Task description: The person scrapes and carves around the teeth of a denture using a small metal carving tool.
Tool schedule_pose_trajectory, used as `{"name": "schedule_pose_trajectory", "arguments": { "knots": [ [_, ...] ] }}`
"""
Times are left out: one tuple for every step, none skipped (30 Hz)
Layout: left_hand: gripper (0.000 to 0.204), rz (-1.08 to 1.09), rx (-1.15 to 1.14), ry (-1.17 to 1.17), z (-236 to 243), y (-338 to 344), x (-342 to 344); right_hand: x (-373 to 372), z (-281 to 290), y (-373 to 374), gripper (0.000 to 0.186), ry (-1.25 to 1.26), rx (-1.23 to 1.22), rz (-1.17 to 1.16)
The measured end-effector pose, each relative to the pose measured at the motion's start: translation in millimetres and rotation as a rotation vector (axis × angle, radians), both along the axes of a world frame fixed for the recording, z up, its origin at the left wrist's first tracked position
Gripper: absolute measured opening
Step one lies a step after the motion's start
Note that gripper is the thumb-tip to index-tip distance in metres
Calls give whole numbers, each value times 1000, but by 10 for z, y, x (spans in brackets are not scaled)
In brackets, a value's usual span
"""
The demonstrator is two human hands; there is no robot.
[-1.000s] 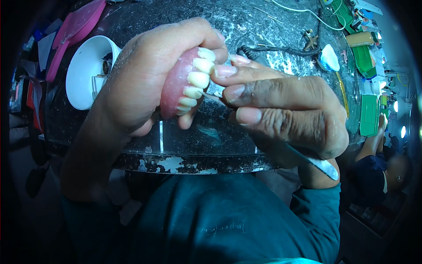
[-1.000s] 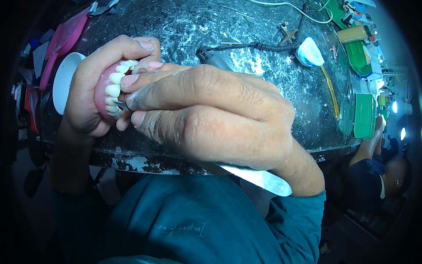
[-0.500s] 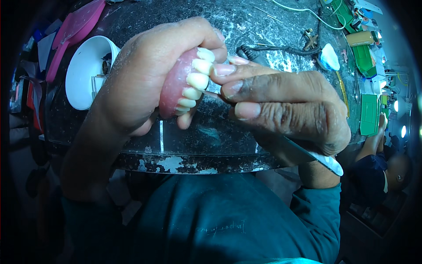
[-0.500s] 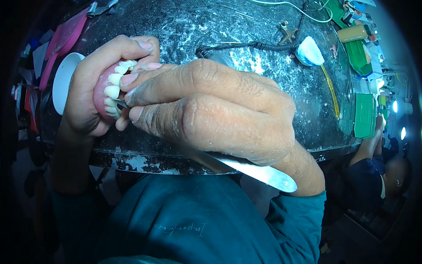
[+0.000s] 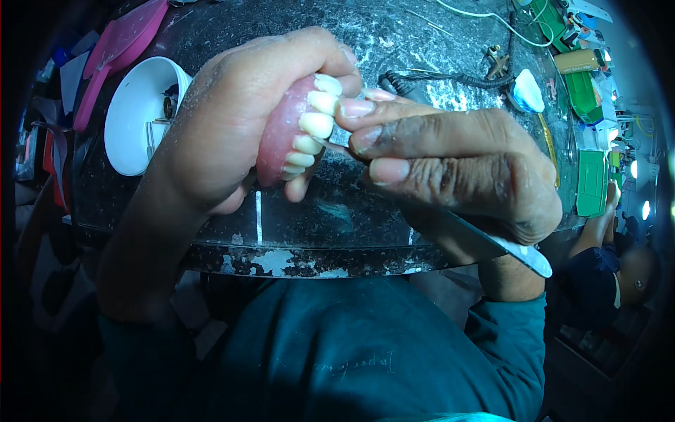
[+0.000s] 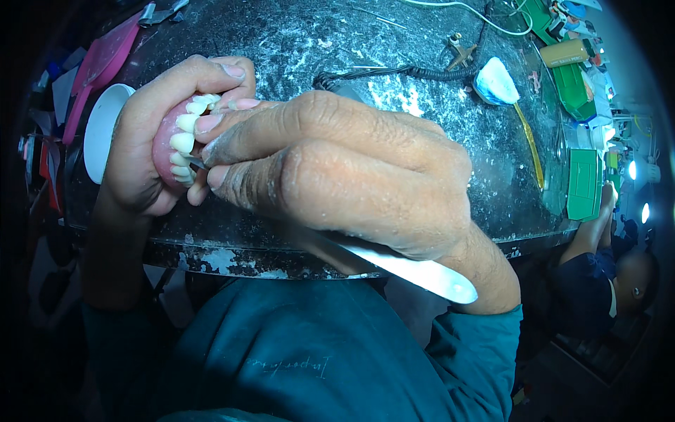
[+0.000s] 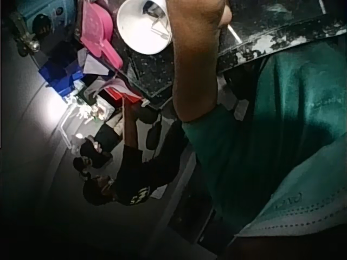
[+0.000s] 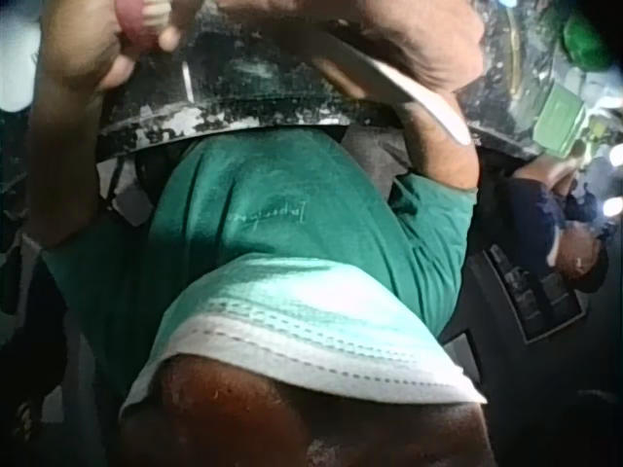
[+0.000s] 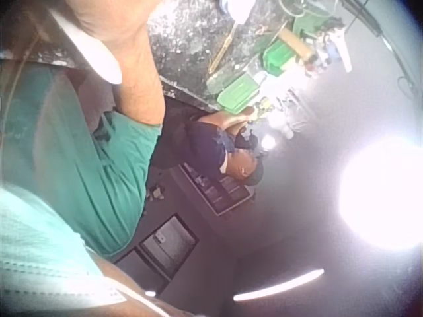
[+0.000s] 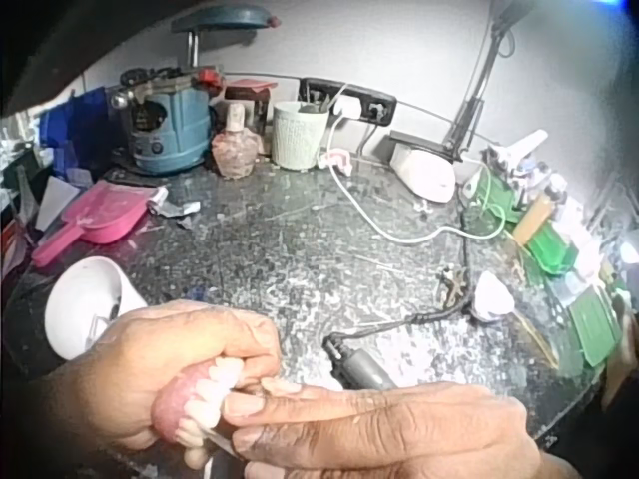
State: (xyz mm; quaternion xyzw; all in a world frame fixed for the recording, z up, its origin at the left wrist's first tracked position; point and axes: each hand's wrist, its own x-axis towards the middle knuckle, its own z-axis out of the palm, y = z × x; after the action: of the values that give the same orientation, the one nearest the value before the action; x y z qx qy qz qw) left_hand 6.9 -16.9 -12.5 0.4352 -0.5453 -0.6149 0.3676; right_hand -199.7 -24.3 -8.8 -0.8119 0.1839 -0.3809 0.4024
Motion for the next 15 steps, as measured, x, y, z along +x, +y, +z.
{"name": "schedule_pose_trajectory", "arguments": {
  "knots": [
    [26,26,11,61,-55,-9,-1,0,10,-5,11,-1,0,2],
    [25,51,22,123,-95,-11,-2,2,30,-12,11,21,-8,13],
    [25,53,22,122,-112,-5,1,4,39,-16,11,43,-15,23],
    [25,43,11,130,-114,-14,-15,6,25,-7,11,43,-17,15],
    [24,33,0,139,-110,-26,-33,21,-16,8,12,-35,-163,-29],
    [24,24,-2,139,-103,-39,-56,14,-56,17,13,-113,-310,-74],
    [24,33,69,196,-107,-27,-47,6,-119,-98,15,-126,-501,12],
    [23,41,139,253,-109,-16,-38,31,-117,-89,15,-128,-501,17],
    [23,45,138,253,-112,-13,1,66,-109,-71,16,-128,-531,9],
    [22,-19,224,309,-117,-39,46,72,-105,-66,16,-125,-561,-6],
    [22,-83,311,365,-121,-55,69,63,-111,-83,20,-106,-652,-3],
    [22,-85,311,365,-132,-58,57,58,-123,-76,20,-105,-653,-4],
    [22,-58,368,420,-145,-57,37,51,-134,-60,21,-127,-590,-20],
    [22,-31,425,476,-152,-56,28,47,-142,-43,21,-150,-527,-34],
    [22,-24,426,485,-164,-52,33,63,-146,-22,21,-175,-471,-84]
  ]
}}
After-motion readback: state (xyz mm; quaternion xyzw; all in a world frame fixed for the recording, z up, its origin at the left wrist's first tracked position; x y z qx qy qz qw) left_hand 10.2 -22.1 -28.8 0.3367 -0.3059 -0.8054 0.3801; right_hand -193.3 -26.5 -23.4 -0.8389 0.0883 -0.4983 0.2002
